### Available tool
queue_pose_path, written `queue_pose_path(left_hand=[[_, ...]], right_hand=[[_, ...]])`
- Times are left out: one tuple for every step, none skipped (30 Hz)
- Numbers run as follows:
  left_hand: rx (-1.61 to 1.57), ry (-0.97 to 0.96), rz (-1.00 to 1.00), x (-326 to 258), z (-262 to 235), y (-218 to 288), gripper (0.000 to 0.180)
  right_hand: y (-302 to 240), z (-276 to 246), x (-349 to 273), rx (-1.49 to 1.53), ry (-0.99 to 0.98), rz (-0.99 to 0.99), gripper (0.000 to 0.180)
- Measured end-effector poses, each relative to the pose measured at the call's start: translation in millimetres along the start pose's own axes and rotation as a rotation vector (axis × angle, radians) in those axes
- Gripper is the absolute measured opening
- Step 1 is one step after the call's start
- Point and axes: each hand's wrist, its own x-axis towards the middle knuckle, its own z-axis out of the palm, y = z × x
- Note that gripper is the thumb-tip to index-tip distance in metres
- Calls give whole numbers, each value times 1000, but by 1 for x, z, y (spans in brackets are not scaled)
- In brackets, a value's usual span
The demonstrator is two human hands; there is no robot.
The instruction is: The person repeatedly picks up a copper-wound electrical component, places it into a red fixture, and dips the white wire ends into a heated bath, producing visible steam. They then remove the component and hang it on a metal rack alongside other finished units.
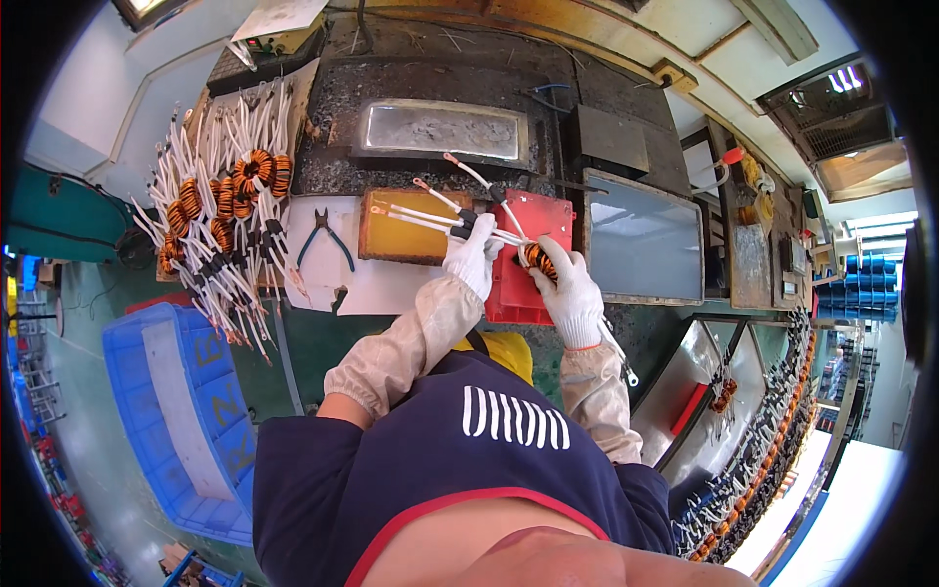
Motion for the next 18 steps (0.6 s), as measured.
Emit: queue_pose_path(left_hand=[[24, -22, 5, 3, -2, -2, 13], [48, -45, 9, 9, -6, -4, 14], [73, -68, 14, 13, -7, -3, 15], [99, -83, 2, 17, -8, -1, 14], [124, -99, -9, 21, -10, 1, 14], [151, -116, -20, 23, -9, 3, 15], [140, -114, -18, 23, -8, 3, 15], [129, -113, -15, 22, -7, 4, 16], [118, -111, -13, 22, -7, 4, 16], [114, -102, -29, 23, -7, 5, 17], [111, -93, -44, 24, -9, 5, 18], [109, -83, -60, 24, -9, 6, 18], [106, -75, -63, 23, -7, 7, 18], [104, -67, -65, 23, -6, 7, 18], [100, -58, -68, 22, -5, 8, 18], [103, -65, -78, 23, -5, 9, 18], [105, -72, -89, 25, -4, 10, 18], [107, -82, -98, 28, -4, 10, 18]], right_hand=[[-1, -1, 0, -5, -5, 6, 47], [-2, -1, 1, -9, -10, 12, 47], [-2, -1, 2, -12, -18, 4, 48], [-1, -1, 4, -14, -26, -3, 48], [-1, -1, 6, -17, -35, -11, 48], [0, 0, 7, -19, -29, -15, 48], [0, 1, 7, -21, -24, -19, 48], [0, 1, 8, -23, -19, -23, 48], [-1, 1, 9, -28, -23, -22, 48], [-2, 1, 10, -32, -26, -20, 48], [-2, 1, 11, -37, -30, -19, 48], [-2, 2, 11, -41, -28, -19, 48], [-2, 3, 12, -44, -26, -19, 48], [-2, 4, 13, -47, -24, -19, 47], [-2, 4, 14, -42, -17, -26, 47], [-2, 5, 15, -36, -10, -32, 47], [-2, 5, 16, -30, -3, -38, 46], [-3, 5, 18, -39, -5, -28, 46]])
